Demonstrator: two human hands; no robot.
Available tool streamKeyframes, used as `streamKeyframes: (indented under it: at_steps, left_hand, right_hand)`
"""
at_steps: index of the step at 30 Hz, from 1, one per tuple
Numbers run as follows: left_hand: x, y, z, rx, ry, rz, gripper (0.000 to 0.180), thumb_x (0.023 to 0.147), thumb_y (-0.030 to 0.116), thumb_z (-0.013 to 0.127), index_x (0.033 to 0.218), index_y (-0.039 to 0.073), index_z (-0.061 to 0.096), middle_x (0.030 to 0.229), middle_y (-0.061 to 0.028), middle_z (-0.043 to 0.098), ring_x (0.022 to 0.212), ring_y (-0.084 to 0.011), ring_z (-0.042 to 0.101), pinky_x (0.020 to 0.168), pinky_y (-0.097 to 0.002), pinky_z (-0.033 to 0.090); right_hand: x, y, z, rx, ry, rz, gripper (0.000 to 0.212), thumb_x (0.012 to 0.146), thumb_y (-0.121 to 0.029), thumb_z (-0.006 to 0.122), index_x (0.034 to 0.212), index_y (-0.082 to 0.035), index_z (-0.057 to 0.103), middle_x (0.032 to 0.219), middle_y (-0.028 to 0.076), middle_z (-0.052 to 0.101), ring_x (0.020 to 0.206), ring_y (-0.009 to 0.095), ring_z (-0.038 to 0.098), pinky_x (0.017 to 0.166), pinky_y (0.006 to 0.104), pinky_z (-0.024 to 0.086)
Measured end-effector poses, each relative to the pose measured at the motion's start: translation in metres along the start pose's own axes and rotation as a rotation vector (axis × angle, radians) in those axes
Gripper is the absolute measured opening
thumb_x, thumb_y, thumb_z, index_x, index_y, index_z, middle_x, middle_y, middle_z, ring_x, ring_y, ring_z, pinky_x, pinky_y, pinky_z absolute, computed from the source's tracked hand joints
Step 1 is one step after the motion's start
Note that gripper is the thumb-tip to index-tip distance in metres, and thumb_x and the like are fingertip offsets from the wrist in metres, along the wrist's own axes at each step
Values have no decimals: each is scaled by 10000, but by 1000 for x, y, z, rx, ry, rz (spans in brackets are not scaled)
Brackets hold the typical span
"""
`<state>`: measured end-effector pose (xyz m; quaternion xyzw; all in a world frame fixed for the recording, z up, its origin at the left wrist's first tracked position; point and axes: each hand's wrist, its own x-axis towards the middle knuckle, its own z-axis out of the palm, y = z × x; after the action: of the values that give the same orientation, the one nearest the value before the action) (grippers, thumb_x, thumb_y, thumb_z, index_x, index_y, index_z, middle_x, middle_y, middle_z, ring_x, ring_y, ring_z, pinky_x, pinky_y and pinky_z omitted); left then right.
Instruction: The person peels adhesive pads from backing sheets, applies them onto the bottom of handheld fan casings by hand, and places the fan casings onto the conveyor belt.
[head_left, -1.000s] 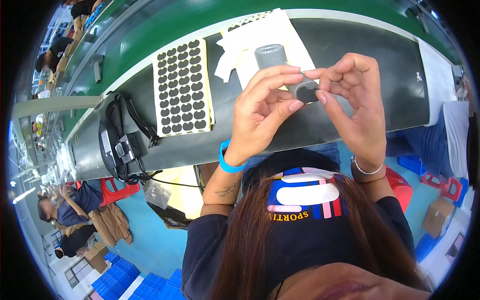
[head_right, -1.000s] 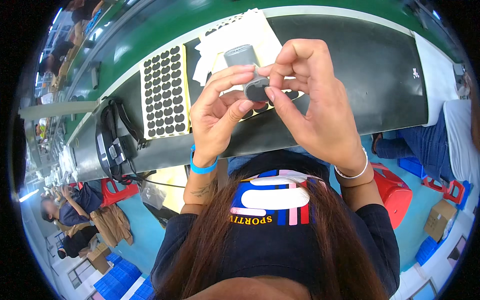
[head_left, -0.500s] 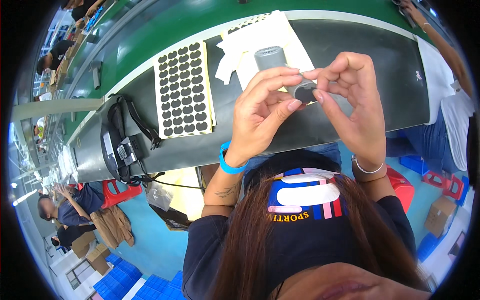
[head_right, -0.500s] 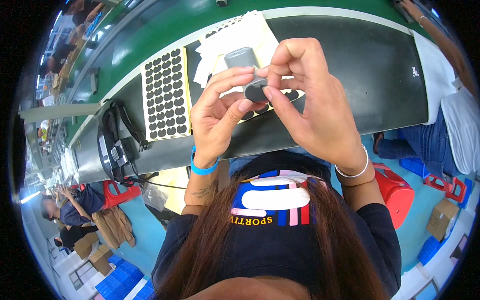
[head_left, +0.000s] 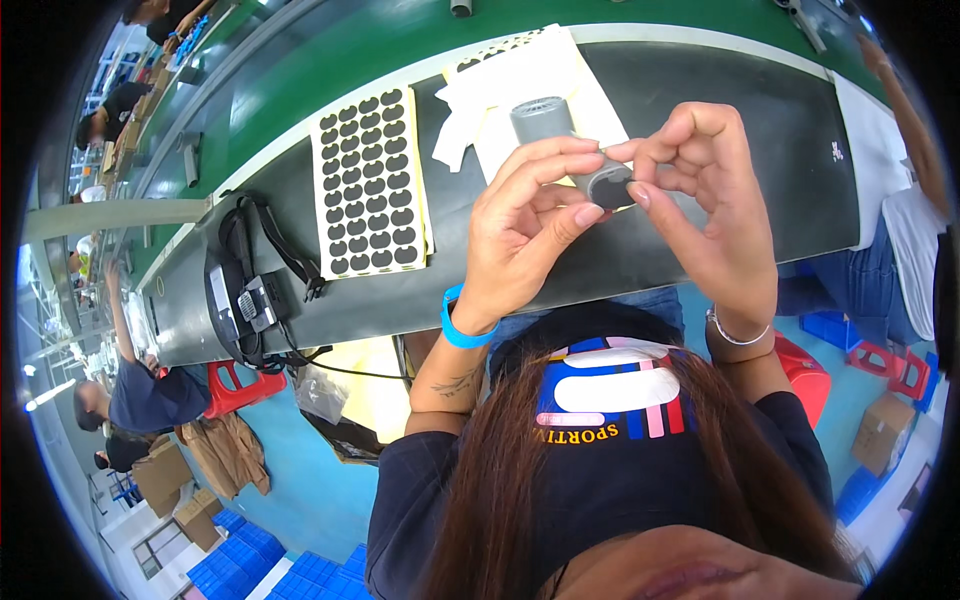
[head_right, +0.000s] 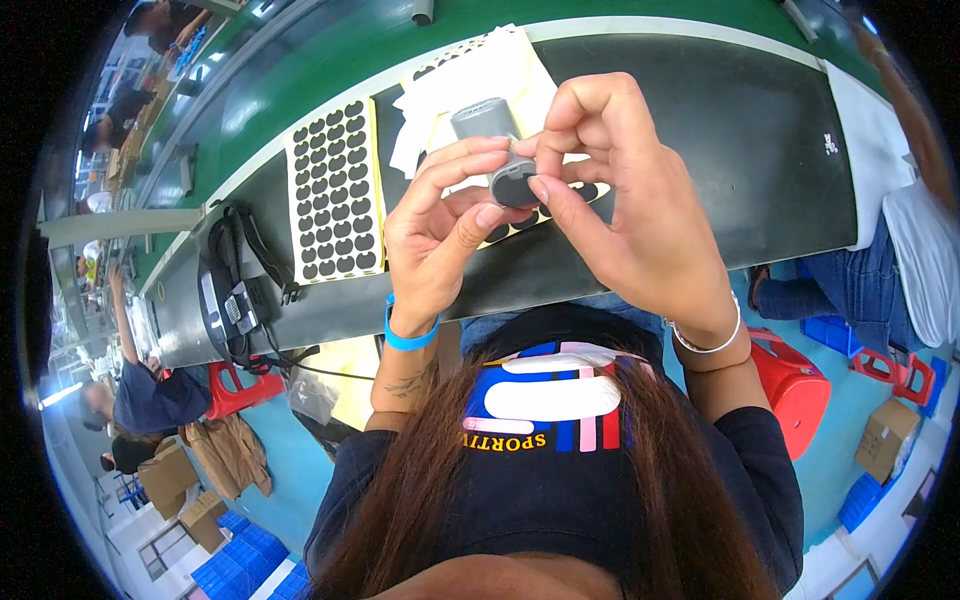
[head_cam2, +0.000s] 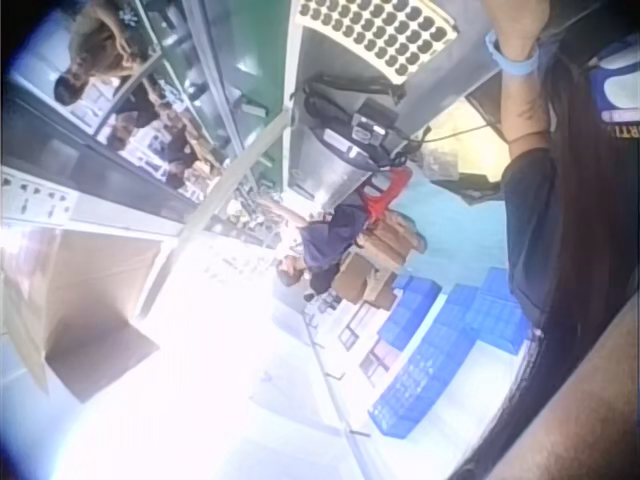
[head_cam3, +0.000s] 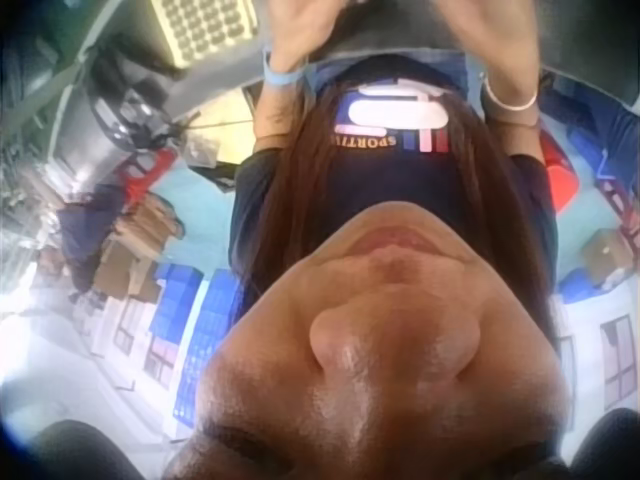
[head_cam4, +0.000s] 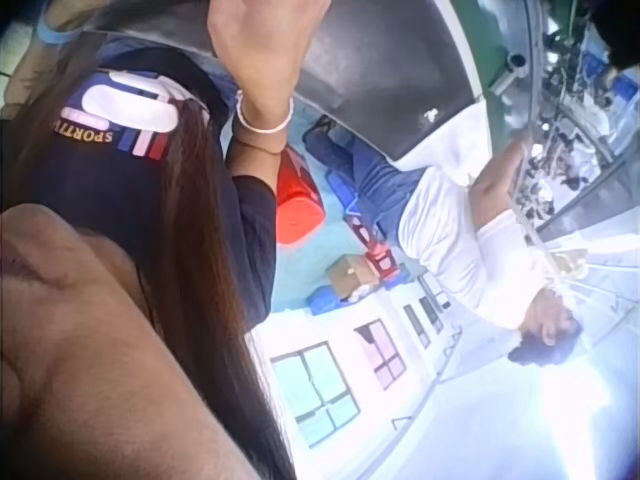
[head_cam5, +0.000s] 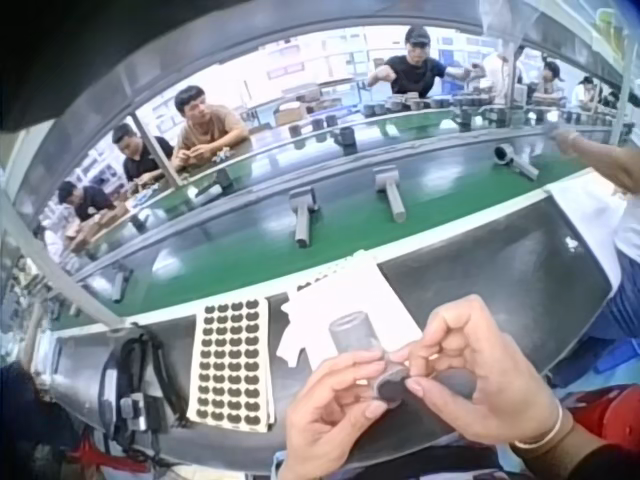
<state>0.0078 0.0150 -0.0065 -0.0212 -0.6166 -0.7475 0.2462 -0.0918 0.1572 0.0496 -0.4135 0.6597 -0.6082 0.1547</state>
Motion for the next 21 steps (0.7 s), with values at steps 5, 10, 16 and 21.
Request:
streamKeyframes:
  at_steps: [5,10,16,21]
  left_hand:
    - [0,-1,1,-3,2,1,299,854,-54,607,1152,-56,573,1243,-152,486,889,-172,641,811,-309,567]
    - [0,2,2,-12,3,-8,281,860,-52,603,1140,-60,574,1239,-156,485,923,-197,647,813,-307,572]
    - [0,1,4,10,10,-7,274,857,-69,596,1130,-68,571,1223,-157,489,932,-206,650,820,-308,579]
    - [0,-1,7,11,33,13,269,852,-93,580,1120,-73,572,1209,-159,495,923,-206,655,810,-297,582]
  right_hand:
    - [0,-1,0,-8,1,12,360,822,136,536,1101,-26,374,894,82,553,987,159,602,831,266,493]
    - [1,-3,1,-45,-4,8,369,814,135,545,1100,-24,374,889,83,560,968,154,608,830,267,499]
    - [-1,-3,2,-77,16,0,371,807,139,547,1094,-21,376,885,76,553,962,159,614,824,269,506]
    - [-1,-2,4,-110,37,-22,373,803,140,552,1094,-19,382,877,72,549,945,163,622,808,272,513]
